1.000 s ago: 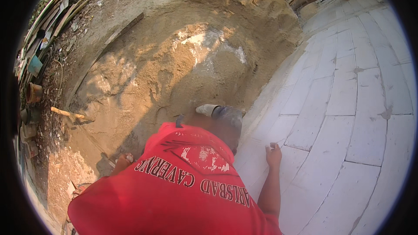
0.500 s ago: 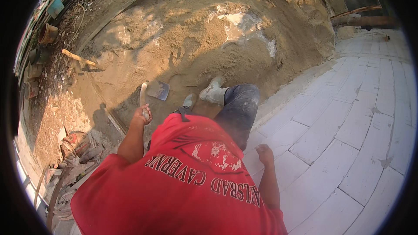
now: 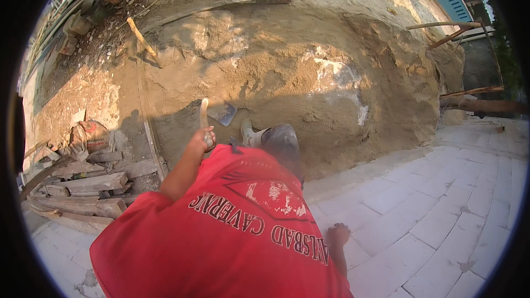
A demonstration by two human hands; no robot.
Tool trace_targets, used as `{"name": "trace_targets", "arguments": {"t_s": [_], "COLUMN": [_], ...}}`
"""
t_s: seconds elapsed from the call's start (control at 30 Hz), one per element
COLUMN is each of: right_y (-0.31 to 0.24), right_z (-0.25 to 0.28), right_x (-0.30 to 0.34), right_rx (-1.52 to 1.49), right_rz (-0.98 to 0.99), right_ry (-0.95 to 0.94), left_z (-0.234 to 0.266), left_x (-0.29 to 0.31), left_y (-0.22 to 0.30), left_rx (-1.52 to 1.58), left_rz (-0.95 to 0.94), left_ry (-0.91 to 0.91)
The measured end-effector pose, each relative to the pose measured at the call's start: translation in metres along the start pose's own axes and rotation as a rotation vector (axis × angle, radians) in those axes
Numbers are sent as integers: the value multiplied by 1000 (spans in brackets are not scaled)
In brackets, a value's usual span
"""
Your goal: The person mixes sand and cement on the ground using a hoe, pulling the dry material together.
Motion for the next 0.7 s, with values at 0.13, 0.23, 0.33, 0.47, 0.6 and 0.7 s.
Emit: {"name": "trace_targets", "arguments": {"t_s": [0.13, 0.23, 0.33, 0.47, 0.6, 0.7], "right_y": [-12, -3, -8, -22, -6, -8], "right_z": [-6, -12, 0, 6, -11, -9], "right_x": [7, -6, 4, -8, -14, -9], "right_rx": [99, 0, -57, -122, -194, -219], "right_rz": [54, 6, 44, 209, 245, 202], "right_ry": [236, 34, 27, 21, -6, -54], "left_z": [15, 59, 83, 157, 176, 180], "left_x": [-27, -51, -64, -78, -55, -24], "left_y": [1, 4, 4, 4, -39, -63], "left_rx": [120, 240, 274, 313, 215, 199], "left_rz": [-8, -55, -33, -4, -6, 56], "left_ry": [1, 103, 192, 232, 312, 332]}}
Point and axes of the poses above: each hand's wrist, its own x-axis away from the middle knuckle, its own z-axis out of the back of the hand, y = z × x, the point moved 7 cm from there along -x, towards the middle knuckle, and after that the axes turned 4 degrees about z, right-handed, at the moved point
